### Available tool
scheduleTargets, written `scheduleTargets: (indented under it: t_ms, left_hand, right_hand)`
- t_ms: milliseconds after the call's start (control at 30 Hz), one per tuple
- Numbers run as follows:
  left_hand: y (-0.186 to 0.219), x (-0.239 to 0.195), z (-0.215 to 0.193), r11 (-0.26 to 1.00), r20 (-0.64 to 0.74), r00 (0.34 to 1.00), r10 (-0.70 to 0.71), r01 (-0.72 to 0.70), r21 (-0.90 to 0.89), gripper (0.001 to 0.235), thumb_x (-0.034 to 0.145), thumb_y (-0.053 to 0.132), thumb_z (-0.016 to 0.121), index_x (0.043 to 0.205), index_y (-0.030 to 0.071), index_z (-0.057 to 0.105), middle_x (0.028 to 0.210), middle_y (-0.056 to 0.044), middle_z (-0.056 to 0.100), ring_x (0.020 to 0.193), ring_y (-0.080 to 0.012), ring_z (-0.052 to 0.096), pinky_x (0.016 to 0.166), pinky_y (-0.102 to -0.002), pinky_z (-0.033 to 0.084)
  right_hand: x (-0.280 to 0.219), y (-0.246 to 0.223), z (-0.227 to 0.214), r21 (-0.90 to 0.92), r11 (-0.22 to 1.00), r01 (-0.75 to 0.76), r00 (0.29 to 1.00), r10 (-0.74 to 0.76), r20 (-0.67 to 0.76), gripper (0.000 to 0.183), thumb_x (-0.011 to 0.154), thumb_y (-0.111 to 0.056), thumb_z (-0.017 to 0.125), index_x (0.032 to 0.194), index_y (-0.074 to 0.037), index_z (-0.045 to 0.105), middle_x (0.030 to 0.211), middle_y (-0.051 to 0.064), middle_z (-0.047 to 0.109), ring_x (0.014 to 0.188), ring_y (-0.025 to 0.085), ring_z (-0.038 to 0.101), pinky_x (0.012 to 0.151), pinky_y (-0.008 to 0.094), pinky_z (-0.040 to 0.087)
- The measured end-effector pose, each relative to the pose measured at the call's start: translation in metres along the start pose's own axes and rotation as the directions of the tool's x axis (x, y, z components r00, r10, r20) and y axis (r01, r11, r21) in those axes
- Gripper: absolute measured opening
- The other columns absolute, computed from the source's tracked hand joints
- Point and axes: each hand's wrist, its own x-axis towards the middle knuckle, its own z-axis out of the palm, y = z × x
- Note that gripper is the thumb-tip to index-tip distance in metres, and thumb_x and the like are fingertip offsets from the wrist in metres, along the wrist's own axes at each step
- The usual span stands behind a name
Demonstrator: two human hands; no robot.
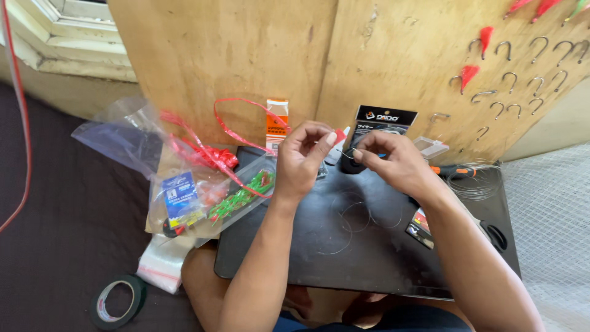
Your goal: The person cuts a red ribbon with scissors and then folds it around a small metal hook. They then wrap a thin wire around the folded ribbon and hook to secure it in place.
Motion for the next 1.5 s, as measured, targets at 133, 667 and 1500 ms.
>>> scheduleTargets:
  t_ms: [133, 667, 1500]
  left_hand:
    - [-0.012, -0.007, 0.011, 0.993, 0.058, 0.998, -0.035, 0.028, 0.113, 0.011, 0.091, 0.015, 0.079, 0.093, 0.006, 0.073, 0.089, -0.007, 0.072, 0.078, -0.0098, 0.066, 0.072, -0.024, 0.055]
    - [-0.033, -0.029, 0.053, 0.942, 0.239, 0.911, -0.336, 0.327, 0.077, 0.012, 0.091, 0.010, 0.078, 0.093, 0.000, 0.073, 0.088, -0.013, 0.075, 0.076, -0.0132, 0.070, 0.066, -0.023, 0.060]
    - [-0.049, -0.032, 0.054, 0.981, 0.233, 0.953, -0.191, 0.182, 0.060, 0.010, 0.091, 0.004, 0.077, 0.092, -0.003, 0.071, 0.087, -0.014, 0.070, 0.080, -0.0140, 0.068, 0.073, -0.026, 0.060]
  right_hand:
    - [-0.021, 0.010, -0.020, 0.172, 0.985, 0.002, 1.000, -0.002, 0.000, 0.006, 0.090, -0.011, 0.074, 0.092, -0.006, 0.072, 0.064, 0.008, 0.066, 0.058, 0.012, 0.057, 0.051, 0.024, 0.053]
    - [-0.043, 0.083, -0.038, 0.288, 0.938, 0.192, 0.971, -0.137, -0.198, 0.013, 0.086, -0.004, 0.079, 0.099, -0.003, 0.078, 0.081, 0.009, 0.072, 0.068, 0.011, 0.064, 0.054, 0.022, 0.056]
    - [-0.048, 0.077, -0.013, 0.593, 0.805, -0.002, 0.994, -0.063, 0.089, 0.013, 0.095, -0.005, 0.065, 0.097, 0.007, 0.071, 0.067, 0.017, 0.069, 0.042, 0.018, 0.065, 0.038, 0.029, 0.056]
